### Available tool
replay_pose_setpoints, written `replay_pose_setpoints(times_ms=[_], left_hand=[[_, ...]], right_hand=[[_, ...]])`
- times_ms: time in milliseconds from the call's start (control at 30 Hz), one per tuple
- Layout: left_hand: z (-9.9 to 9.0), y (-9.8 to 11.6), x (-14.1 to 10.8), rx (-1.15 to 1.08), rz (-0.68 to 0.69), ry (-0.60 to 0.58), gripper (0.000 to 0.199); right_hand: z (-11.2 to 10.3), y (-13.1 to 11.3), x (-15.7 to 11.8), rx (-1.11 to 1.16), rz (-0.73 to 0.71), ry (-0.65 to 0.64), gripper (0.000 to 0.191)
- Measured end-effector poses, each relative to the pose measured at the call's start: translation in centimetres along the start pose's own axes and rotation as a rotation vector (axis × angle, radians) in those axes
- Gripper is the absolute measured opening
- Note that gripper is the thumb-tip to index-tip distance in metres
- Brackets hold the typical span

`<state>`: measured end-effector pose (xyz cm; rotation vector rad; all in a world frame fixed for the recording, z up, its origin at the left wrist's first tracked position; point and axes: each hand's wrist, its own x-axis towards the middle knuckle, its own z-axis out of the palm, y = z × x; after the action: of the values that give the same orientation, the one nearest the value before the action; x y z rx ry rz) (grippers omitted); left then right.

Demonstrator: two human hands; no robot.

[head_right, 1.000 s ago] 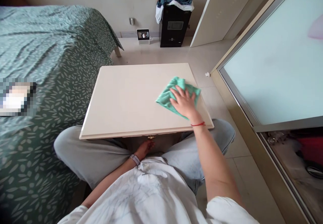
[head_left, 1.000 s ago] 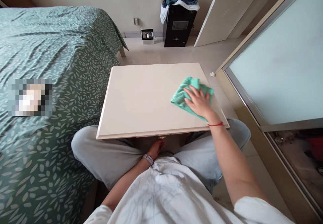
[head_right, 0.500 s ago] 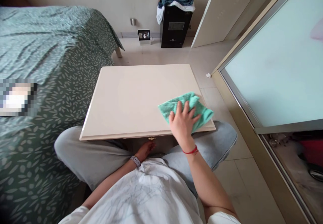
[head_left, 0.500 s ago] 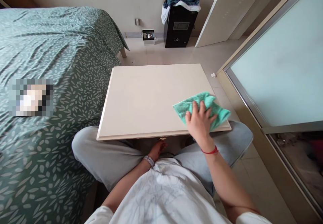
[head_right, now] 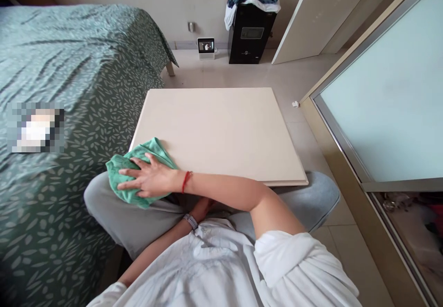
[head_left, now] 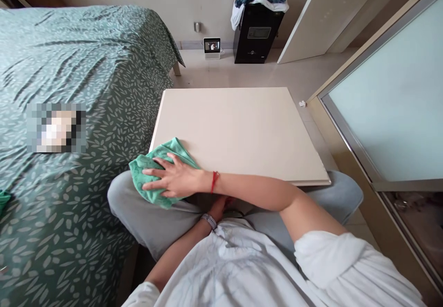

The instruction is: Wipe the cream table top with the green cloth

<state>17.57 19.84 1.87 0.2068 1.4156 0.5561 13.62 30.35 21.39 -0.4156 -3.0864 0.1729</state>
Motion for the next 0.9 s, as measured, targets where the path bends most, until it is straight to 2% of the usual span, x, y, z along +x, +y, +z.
replay_pose_setpoints(times_ms=[33, 133, 233, 333, 433, 533, 600, 667, 767, 900], left_hand=[[-0.1, -0.1, 0.1, -0.008, -0.008, 0.002, 0.017], [-0.4, -0.3, 0.6, -0.038, -0.022, 0.007, 0.025], [-0.4, -0.5, 0.9, -0.066, -0.022, 0.012, 0.021], [-0.4, -0.7, 1.3, -0.085, -0.019, 0.021, 0.018], [-0.5, -0.8, 1.5, -0.1, -0.019, 0.032, 0.022], [-0.5, -0.6, 1.3, -0.1, -0.033, 0.049, 0.025], [-0.5, -0.3, 1.0, -0.09, -0.044, 0.053, 0.022], [-0.4, 0.0, 0.7, -0.077, -0.05, 0.053, 0.017], [-0.2, 0.4, 0.3, -0.057, -0.054, 0.052, 0.017], [0.0, 0.7, 0.1, -0.036, -0.054, 0.042, 0.019]], right_hand=[[-0.3, 1.0, 1.4, 0.035, 0.005, -0.021, 0.059], [-1.0, 4.2, 5.3, 0.129, 0.128, -0.012, 0.058], [-1.9, 8.2, 8.3, 0.188, 0.292, 0.006, 0.061], [-3.1, 12.7, 9.6, 0.226, 0.458, 0.014, 0.068], [-3.8, 17.0, 8.8, 0.251, 0.617, 0.071, 0.072], [-4.0, 20.8, 5.6, 0.251, 0.779, 0.117, 0.075], [-3.9, 23.2, 2.1, 0.231, 0.887, 0.131, 0.077], [-3.7, 25.3, -2.3, 0.201, 0.997, 0.15, 0.077], [-3.1, 27.7, -10.4, 0.152, 1.187, 0.173, 0.077], [-2.0, 27.9, -20.6, 0.104, 1.466, 0.258, 0.073]])
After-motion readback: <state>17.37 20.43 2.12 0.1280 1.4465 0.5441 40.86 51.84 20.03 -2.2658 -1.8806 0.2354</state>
